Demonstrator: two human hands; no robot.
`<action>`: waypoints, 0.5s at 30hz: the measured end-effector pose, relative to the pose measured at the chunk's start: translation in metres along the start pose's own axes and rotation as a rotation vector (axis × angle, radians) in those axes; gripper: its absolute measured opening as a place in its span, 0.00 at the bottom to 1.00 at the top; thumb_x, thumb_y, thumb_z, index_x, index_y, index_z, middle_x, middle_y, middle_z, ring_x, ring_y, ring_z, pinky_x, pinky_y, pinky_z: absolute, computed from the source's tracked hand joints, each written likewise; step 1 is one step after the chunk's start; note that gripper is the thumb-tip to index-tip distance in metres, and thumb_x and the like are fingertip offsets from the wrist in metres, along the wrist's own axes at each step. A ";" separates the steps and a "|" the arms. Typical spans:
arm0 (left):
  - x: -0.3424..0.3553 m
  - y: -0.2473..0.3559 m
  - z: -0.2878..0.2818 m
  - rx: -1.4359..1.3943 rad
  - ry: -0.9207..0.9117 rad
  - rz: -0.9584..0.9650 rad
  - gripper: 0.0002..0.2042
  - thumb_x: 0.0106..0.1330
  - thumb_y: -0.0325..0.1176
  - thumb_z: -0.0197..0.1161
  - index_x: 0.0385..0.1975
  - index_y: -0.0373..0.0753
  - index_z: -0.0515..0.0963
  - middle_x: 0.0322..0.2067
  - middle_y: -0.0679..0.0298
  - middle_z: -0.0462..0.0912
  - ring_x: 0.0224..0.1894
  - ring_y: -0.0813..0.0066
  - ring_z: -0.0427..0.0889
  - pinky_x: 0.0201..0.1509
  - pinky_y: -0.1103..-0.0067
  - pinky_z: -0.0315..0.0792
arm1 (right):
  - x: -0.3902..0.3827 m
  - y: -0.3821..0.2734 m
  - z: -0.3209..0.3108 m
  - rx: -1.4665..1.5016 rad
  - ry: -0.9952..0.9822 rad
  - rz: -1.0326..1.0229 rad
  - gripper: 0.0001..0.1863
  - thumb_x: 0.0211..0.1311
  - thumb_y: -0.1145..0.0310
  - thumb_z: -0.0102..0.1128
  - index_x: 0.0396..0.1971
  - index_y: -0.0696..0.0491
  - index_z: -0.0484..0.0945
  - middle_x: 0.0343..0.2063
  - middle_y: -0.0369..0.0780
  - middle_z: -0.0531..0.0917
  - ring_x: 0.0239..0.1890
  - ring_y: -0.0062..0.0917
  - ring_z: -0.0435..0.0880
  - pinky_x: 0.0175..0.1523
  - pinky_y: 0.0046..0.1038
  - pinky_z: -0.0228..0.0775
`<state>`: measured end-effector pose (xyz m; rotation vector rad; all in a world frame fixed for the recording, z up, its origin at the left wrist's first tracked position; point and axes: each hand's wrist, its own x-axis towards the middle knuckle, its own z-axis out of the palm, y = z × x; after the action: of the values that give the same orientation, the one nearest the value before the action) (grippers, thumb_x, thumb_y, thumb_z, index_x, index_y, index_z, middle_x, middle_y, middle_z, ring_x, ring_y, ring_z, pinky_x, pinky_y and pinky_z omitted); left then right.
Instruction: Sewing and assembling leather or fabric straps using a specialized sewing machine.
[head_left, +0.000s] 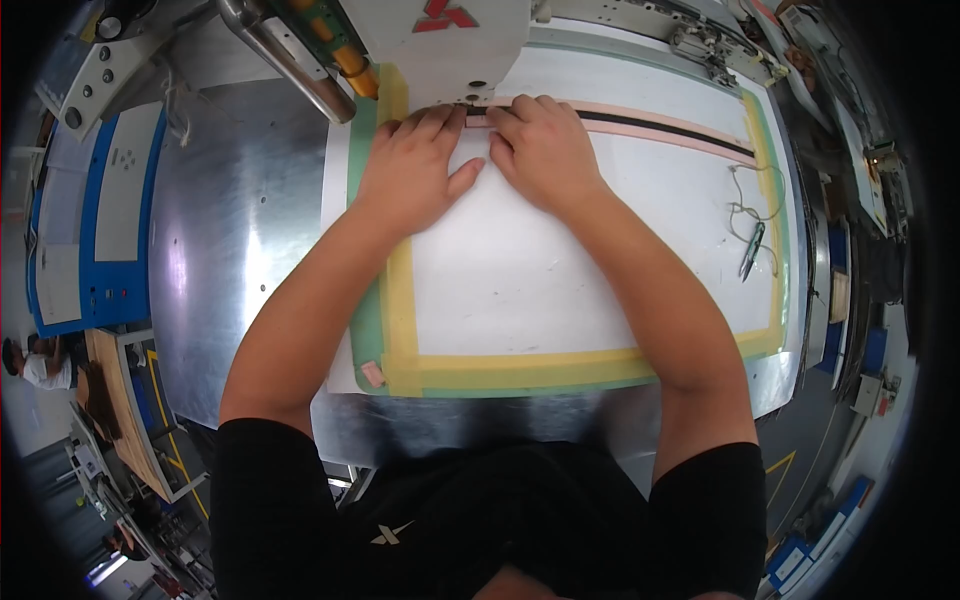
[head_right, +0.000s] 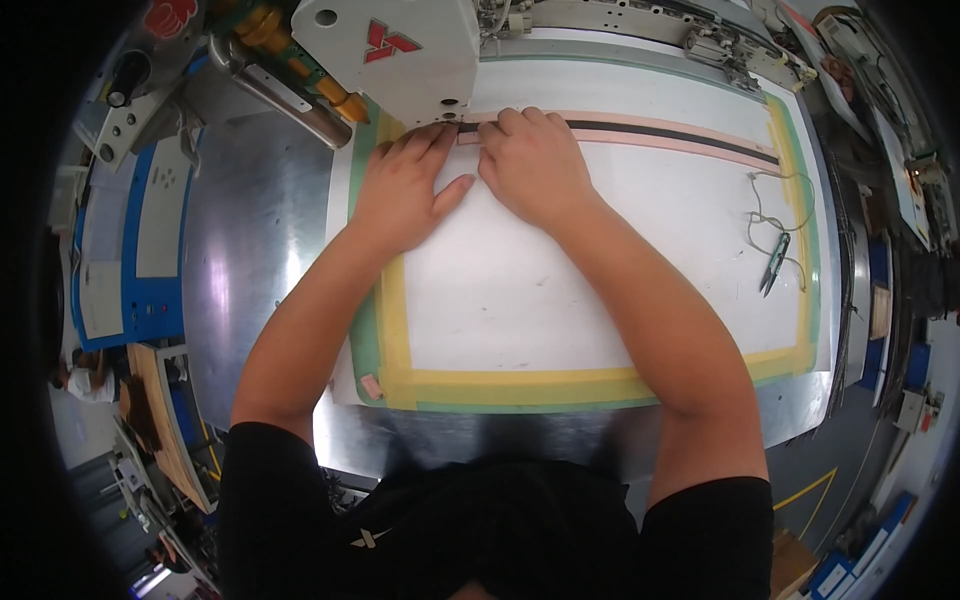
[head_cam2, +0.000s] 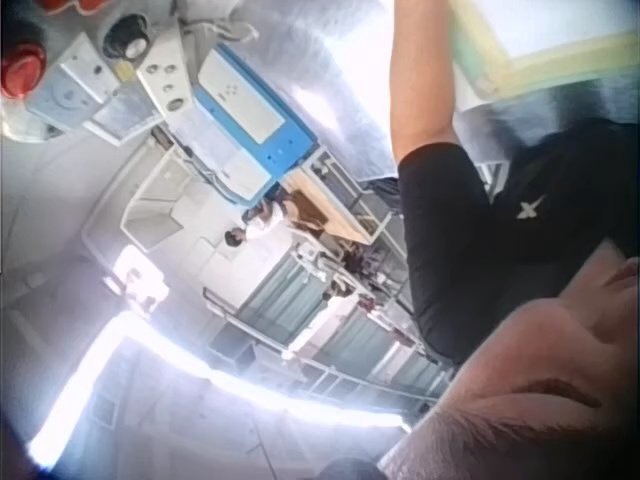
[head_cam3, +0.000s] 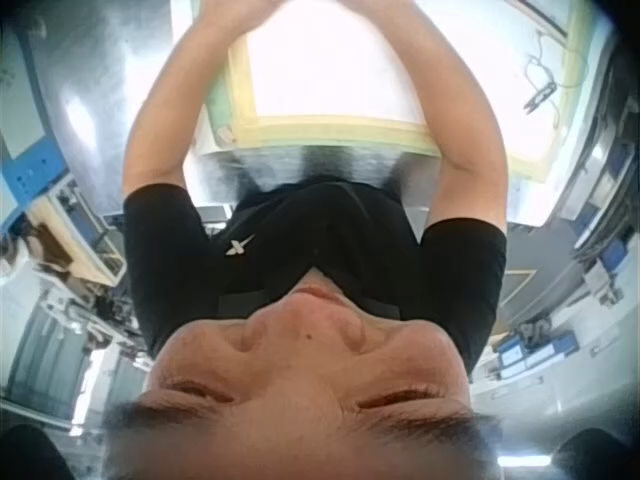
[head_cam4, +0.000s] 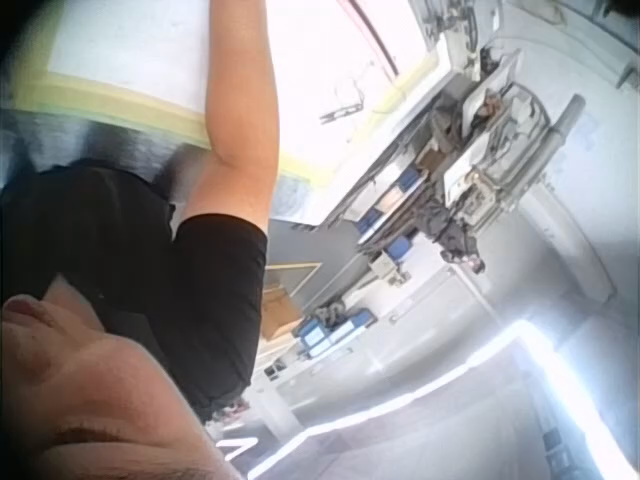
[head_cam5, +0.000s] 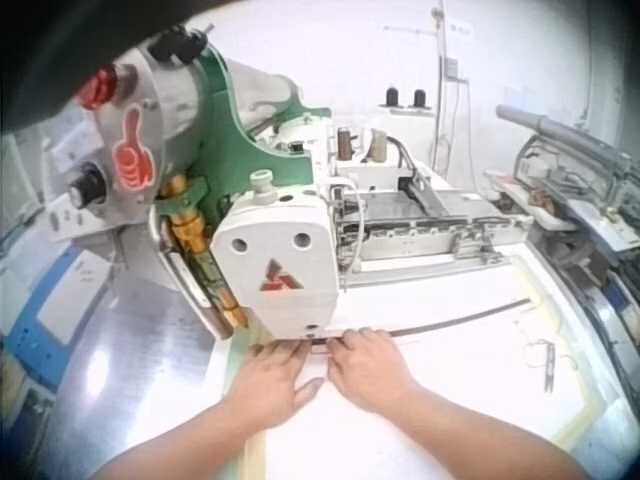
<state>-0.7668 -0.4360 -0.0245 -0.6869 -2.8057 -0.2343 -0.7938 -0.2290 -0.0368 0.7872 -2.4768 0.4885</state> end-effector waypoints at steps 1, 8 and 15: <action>0.000 0.000 0.000 0.000 0.000 0.000 0.31 0.71 0.50 0.63 0.68 0.35 0.74 0.64 0.54 0.77 0.67 0.58 0.74 0.68 0.61 0.66 | 0.000 0.000 -0.001 -0.004 0.002 -0.001 0.09 0.59 0.67 0.65 0.37 0.52 0.87 0.33 0.38 0.82 0.41 0.33 0.81 0.49 0.37 0.72; 0.000 0.000 0.001 0.009 -0.027 -0.007 0.32 0.71 0.50 0.63 0.68 0.34 0.74 0.65 0.53 0.77 0.67 0.57 0.74 0.68 0.62 0.67 | -0.001 -0.001 0.002 0.001 -0.018 0.022 0.09 0.60 0.66 0.64 0.36 0.52 0.87 0.32 0.38 0.82 0.41 0.33 0.81 0.49 0.38 0.72; -0.001 0.000 0.000 -0.015 0.001 -0.006 0.31 0.71 0.50 0.63 0.67 0.35 0.74 0.64 0.54 0.77 0.66 0.58 0.74 0.68 0.61 0.67 | 0.000 0.000 0.002 -0.010 -0.029 0.009 0.08 0.60 0.67 0.64 0.36 0.52 0.87 0.32 0.37 0.82 0.41 0.33 0.81 0.48 0.37 0.72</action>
<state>-0.7667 -0.4366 -0.0251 -0.6814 -2.8086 -0.2565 -0.7947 -0.2302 -0.0382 0.7851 -2.5080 0.4707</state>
